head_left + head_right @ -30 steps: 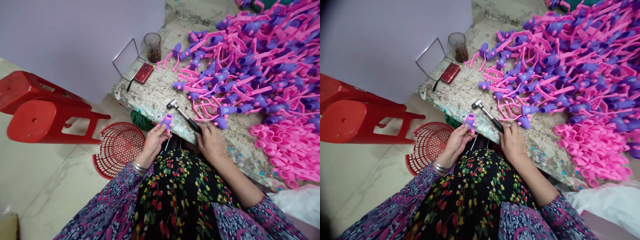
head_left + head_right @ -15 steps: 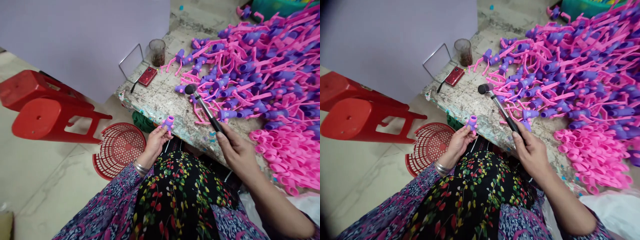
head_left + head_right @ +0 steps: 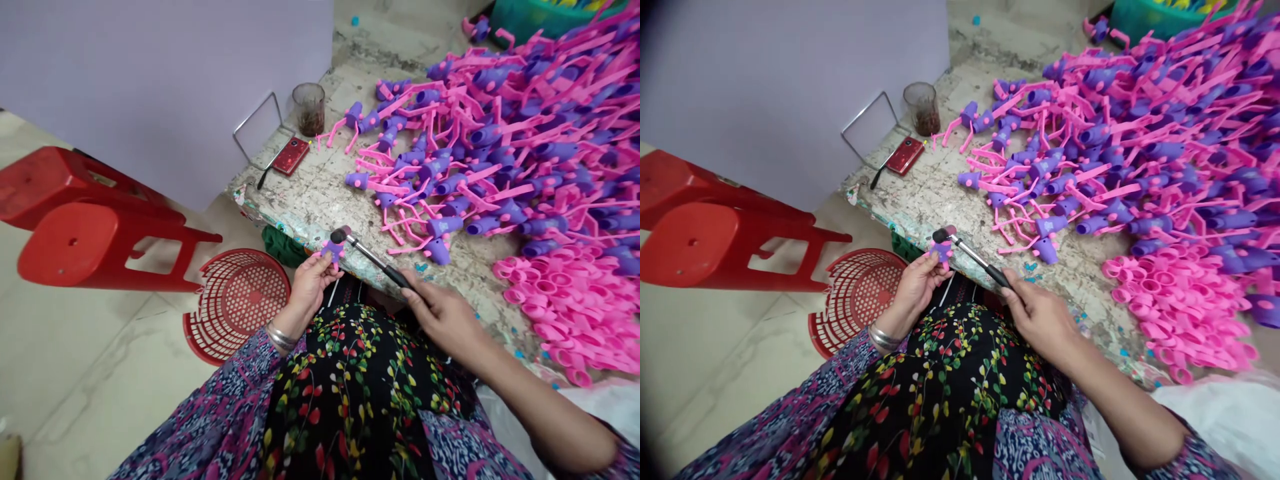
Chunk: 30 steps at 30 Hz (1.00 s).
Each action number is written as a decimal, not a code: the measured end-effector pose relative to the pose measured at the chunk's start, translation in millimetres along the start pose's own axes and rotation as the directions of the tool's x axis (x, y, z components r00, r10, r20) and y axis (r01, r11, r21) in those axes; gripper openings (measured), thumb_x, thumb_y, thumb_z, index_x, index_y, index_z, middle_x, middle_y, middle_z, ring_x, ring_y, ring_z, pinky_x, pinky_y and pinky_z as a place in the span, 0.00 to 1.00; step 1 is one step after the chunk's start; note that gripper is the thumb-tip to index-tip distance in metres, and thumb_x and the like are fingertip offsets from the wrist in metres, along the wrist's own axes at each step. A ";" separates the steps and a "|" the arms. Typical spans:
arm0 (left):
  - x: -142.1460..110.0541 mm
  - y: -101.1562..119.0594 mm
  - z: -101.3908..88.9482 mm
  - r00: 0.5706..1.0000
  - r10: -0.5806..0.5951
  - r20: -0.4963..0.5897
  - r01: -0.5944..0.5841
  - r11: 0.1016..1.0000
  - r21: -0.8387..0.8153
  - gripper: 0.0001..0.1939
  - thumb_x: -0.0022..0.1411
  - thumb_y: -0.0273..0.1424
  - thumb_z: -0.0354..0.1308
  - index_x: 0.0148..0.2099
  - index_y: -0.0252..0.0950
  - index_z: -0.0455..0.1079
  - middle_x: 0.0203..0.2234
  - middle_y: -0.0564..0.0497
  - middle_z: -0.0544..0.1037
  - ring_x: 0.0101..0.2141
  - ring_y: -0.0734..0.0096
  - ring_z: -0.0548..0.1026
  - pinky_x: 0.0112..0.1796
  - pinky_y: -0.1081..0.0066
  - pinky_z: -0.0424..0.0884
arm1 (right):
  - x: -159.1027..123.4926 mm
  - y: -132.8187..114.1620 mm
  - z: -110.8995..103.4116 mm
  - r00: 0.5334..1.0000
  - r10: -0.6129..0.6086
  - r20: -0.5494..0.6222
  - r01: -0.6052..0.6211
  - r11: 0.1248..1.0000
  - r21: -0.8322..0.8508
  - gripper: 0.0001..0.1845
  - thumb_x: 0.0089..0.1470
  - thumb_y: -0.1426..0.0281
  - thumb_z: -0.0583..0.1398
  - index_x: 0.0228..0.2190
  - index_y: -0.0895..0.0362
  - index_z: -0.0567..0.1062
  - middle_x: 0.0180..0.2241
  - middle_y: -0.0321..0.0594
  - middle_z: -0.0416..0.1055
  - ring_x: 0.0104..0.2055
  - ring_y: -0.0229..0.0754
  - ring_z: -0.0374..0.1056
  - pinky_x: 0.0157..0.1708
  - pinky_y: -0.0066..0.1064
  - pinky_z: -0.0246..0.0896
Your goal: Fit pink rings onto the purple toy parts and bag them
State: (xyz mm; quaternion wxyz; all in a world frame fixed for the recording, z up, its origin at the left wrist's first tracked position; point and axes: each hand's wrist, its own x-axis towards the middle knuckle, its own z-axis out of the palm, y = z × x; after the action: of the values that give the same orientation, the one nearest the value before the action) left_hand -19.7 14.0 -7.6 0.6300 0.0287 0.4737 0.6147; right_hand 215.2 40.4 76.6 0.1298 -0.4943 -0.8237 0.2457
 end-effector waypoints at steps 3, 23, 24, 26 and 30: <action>0.7 -0.1 0.0 1.000 0.007 0.002 -0.007 1.000 0.001 0.19 0.43 0.37 0.74 0.31 0.31 0.71 0.21 0.54 0.76 0.21 0.79 0.73 0.32 0.71 0.78 | 3.0 -3.7 -7.2 0.989 0.093 -0.111 -0.083 0.992 0.090 0.24 0.62 0.63 0.54 0.58 0.50 0.70 0.45 0.41 0.79 0.39 0.49 0.78 0.37 0.40 0.75; 0.7 -1.4 -2.0 0.999 0.036 0.014 -0.036 0.999 0.021 0.19 0.42 0.38 0.74 0.30 0.31 0.71 0.21 0.55 0.75 0.22 0.80 0.72 0.33 0.71 0.78 | 3.6 4.9 -14.9 0.992 0.018 -0.128 -0.044 0.978 -0.204 0.24 0.63 0.62 0.52 0.57 0.52 0.71 0.31 0.42 0.79 0.29 0.47 0.75 0.27 0.34 0.68; 0.5 -1.3 -1.8 0.999 0.037 0.015 -0.037 0.999 0.020 0.19 0.43 0.38 0.74 0.30 0.32 0.71 0.21 0.55 0.75 0.22 0.80 0.72 0.32 0.71 0.78 | 2.8 3.5 -15.2 0.980 0.015 -0.200 -0.052 0.983 -0.179 0.24 0.63 0.62 0.52 0.58 0.54 0.70 0.32 0.42 0.79 0.30 0.47 0.75 0.28 0.35 0.69; 0.3 -1.1 -1.7 0.999 0.038 0.014 -0.038 0.999 0.020 0.19 0.42 0.38 0.74 0.30 0.31 0.71 0.21 0.55 0.75 0.22 0.80 0.71 0.32 0.72 0.78 | 1.2 1.8 -12.5 0.972 -0.005 -0.233 -0.026 0.991 -0.132 0.25 0.63 0.63 0.51 0.59 0.56 0.68 0.36 0.45 0.79 0.32 0.48 0.76 0.31 0.36 0.70; 0.4 -2.0 -2.5 0.999 0.036 0.015 -0.036 0.999 0.021 0.20 0.41 0.38 0.74 0.31 0.31 0.72 0.21 0.55 0.74 0.22 0.81 0.71 0.32 0.72 0.78 | 0.5 1.9 -7.6 1.000 0.016 0.004 -0.015 0.986 -0.165 0.22 0.62 0.62 0.52 0.54 0.54 0.74 0.35 0.43 0.80 0.31 0.49 0.76 0.28 0.37 0.70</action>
State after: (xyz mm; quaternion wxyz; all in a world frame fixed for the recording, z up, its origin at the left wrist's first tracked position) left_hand -19.8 12.5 -10.4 0.6219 0.0485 0.4750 0.6207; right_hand 219.9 43.7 82.0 0.0842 -0.5089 -0.8378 0.1789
